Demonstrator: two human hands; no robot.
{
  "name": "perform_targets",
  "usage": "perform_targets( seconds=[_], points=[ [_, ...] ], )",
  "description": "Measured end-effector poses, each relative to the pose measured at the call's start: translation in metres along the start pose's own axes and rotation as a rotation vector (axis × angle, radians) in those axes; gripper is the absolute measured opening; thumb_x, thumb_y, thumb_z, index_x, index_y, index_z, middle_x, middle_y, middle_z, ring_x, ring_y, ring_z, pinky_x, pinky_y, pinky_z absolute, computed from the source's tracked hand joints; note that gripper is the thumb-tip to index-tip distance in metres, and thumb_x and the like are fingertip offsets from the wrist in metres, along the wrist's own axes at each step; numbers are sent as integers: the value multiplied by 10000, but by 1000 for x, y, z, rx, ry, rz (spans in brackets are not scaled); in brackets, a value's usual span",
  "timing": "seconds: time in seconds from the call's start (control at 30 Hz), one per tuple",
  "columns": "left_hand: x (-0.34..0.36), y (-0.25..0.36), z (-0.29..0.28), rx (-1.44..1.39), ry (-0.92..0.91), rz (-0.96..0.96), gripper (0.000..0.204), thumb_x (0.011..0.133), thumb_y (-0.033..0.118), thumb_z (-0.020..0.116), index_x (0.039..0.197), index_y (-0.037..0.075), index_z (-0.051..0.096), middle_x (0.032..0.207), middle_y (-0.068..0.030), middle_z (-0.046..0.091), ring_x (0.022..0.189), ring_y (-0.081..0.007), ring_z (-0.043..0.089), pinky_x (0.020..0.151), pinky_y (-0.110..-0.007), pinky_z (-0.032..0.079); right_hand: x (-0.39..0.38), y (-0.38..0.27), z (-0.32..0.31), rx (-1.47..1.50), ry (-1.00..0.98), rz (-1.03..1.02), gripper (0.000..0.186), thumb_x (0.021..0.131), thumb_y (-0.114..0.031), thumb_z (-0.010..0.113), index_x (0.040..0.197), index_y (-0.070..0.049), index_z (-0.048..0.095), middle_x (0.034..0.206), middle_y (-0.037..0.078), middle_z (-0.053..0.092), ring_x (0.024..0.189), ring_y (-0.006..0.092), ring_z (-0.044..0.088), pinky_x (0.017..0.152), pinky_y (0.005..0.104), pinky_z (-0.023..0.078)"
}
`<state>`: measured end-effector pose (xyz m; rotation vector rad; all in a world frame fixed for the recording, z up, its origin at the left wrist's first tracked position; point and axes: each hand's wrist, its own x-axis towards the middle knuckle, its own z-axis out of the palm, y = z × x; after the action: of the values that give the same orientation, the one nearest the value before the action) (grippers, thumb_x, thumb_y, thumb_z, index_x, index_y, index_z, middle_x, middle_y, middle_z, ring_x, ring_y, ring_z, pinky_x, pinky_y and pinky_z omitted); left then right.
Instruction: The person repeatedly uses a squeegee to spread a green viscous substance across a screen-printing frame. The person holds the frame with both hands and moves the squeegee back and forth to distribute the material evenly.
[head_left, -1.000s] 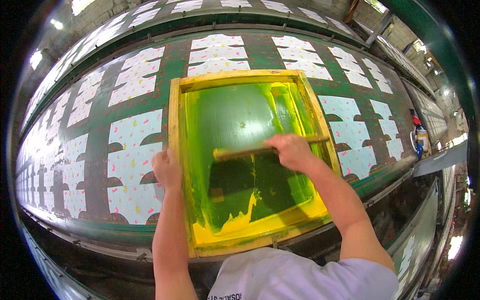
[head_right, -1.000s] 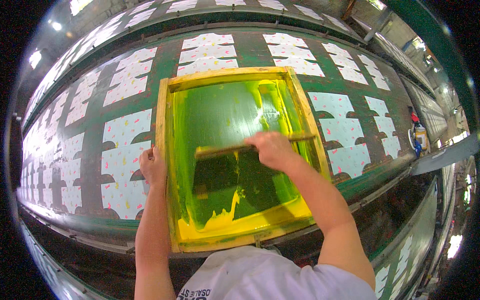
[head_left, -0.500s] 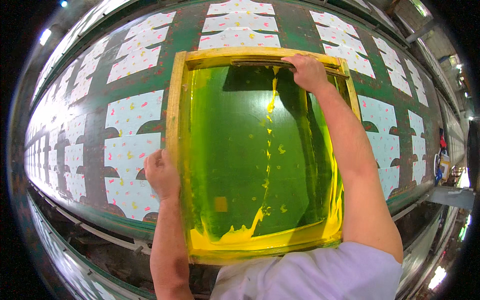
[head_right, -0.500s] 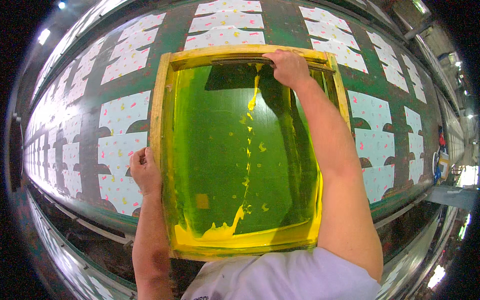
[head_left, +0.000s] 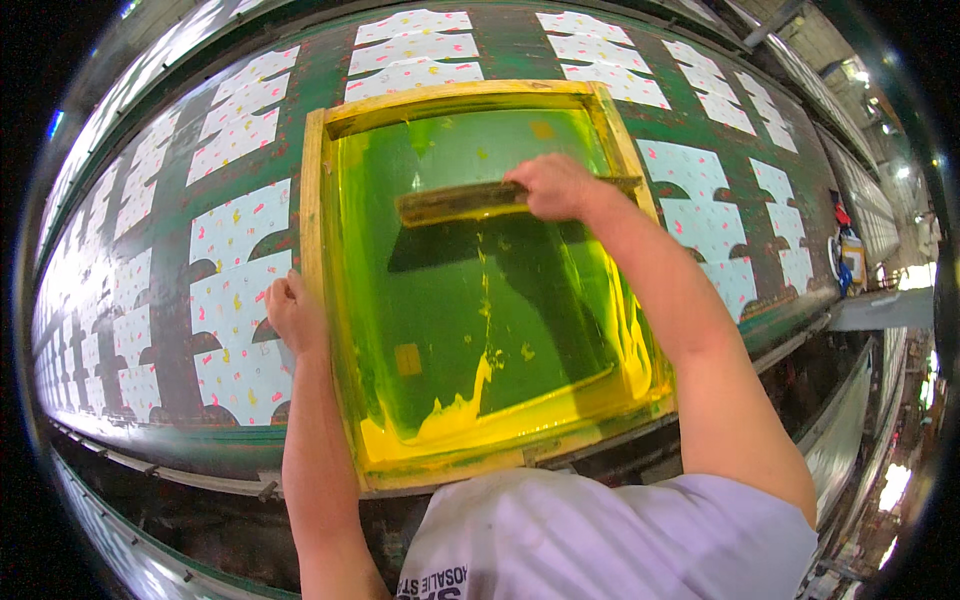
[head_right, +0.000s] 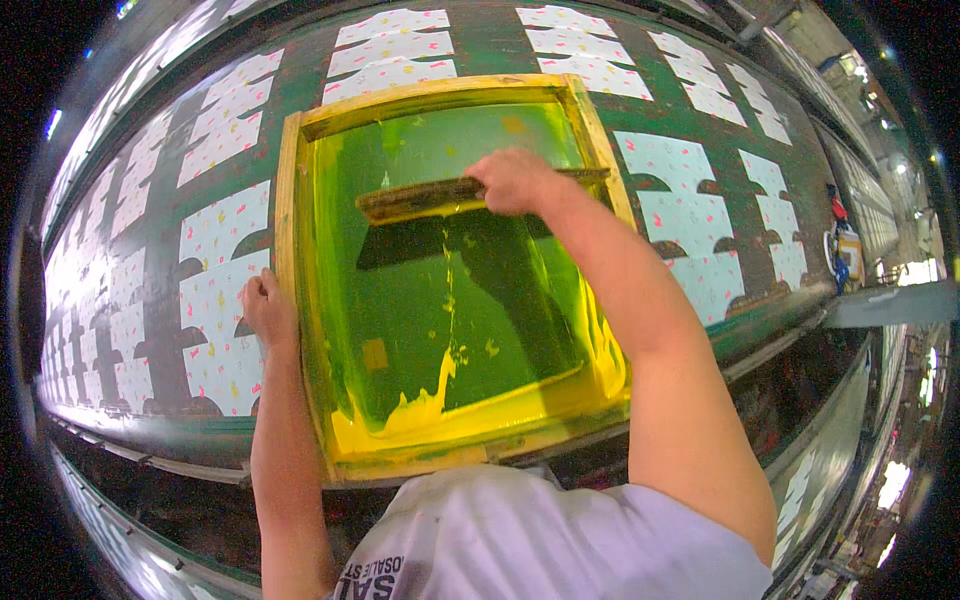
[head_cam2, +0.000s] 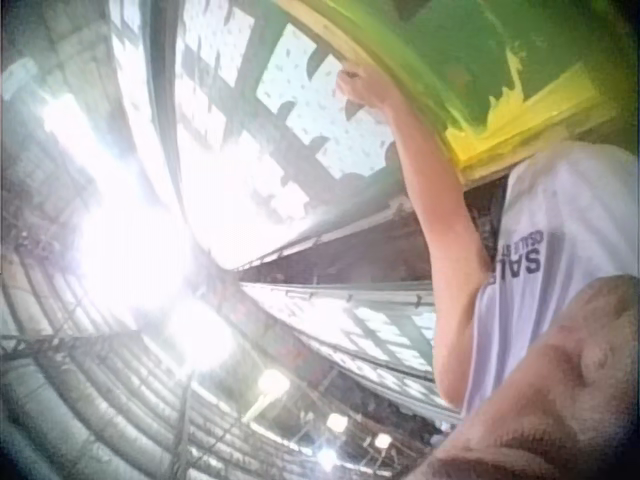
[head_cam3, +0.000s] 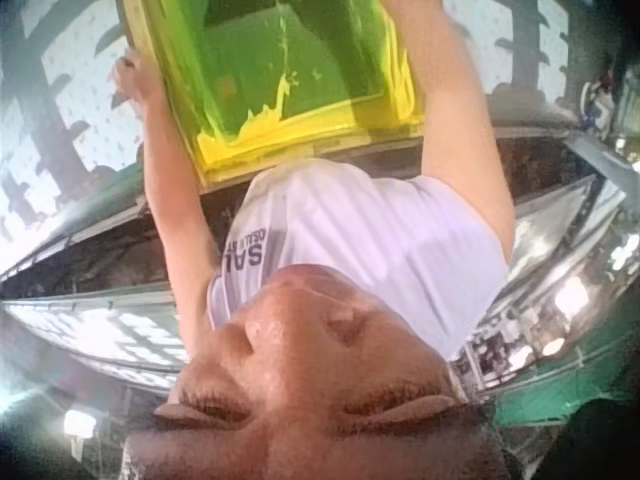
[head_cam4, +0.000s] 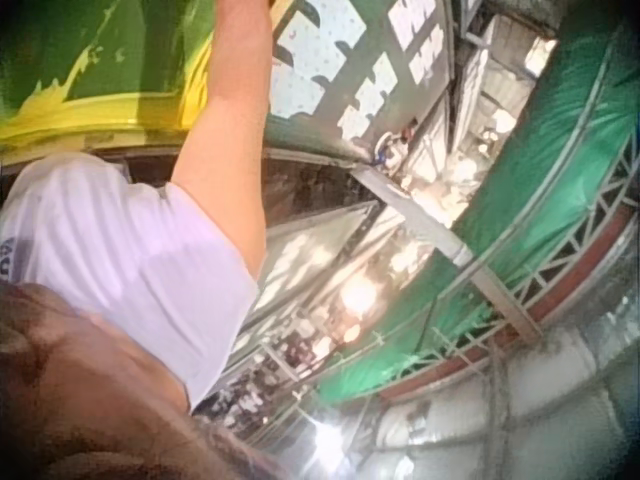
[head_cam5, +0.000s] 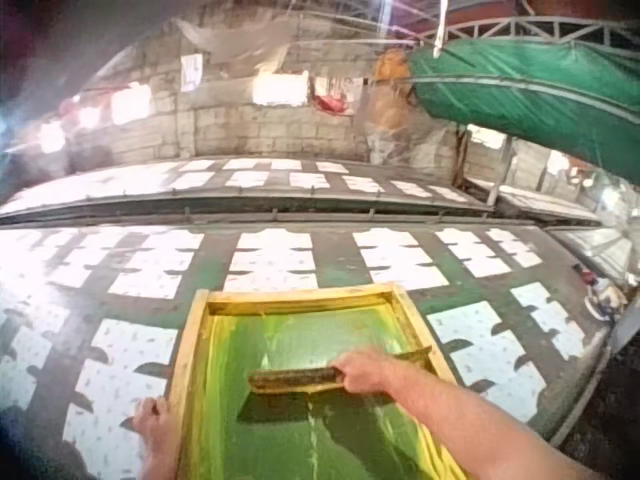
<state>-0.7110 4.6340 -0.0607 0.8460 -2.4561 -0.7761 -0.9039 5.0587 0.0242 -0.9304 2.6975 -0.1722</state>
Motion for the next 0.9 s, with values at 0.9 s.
perform_targets(
  seconds=[0.9],
  points=[
    [-62,32,-36,475,-298,-55,712,1055,630,612,1365,-4,706,1392,-276,725,1297,-462,706,1081,-583,570,-329,-208,130,88,303,-205,583,976,-581,750,1309,-104,779,1184,183,760,1145,393,726,1022,505,586]
  ],
)
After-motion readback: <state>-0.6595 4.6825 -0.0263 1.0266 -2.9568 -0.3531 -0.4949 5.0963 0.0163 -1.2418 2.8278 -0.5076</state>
